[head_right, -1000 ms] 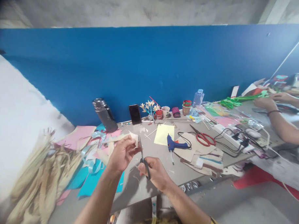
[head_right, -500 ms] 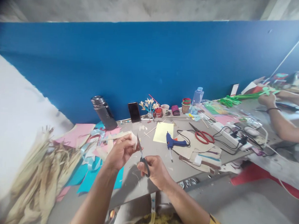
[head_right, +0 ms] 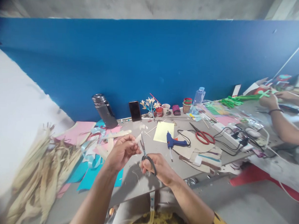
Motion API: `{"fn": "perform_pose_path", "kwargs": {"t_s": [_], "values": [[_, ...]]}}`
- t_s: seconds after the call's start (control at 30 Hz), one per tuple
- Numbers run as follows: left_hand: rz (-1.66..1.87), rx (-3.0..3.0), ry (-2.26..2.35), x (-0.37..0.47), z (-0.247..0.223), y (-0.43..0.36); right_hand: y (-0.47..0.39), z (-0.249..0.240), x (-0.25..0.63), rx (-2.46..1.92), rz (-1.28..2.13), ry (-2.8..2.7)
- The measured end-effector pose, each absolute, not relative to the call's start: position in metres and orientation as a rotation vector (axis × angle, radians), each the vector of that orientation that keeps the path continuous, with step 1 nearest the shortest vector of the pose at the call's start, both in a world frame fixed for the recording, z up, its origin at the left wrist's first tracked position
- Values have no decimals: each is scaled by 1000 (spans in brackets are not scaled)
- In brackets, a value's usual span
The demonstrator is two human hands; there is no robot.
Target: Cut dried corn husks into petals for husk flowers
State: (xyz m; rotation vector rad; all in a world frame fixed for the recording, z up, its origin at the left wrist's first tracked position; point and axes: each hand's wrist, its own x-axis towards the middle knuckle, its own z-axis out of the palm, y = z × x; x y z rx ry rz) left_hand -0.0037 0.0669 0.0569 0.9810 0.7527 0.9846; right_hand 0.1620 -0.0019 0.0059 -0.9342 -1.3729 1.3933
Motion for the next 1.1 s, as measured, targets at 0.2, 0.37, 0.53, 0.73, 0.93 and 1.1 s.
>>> {"fn": "perform_pose_path", "kwargs": {"t_s": [0.2,0.37,0.53,0.73,0.93,1.1], "values": [[964,968,769,3,52,64,0,-3,158,-937,1367,-1268],[978,977,779,4,53,62,2,-6,157,-950,1314,-1260],[983,968,788,1,56,61,4,-11,155,-1043,1266,-1235],[975,899,791,0,57,57,11,-2,159,-958,1266,-1072],[979,992,776,3,57,51,27,33,167,-955,1165,-994],[870,1113,744,-3,57,50,33,44,164,-1054,1130,-1072]]}}
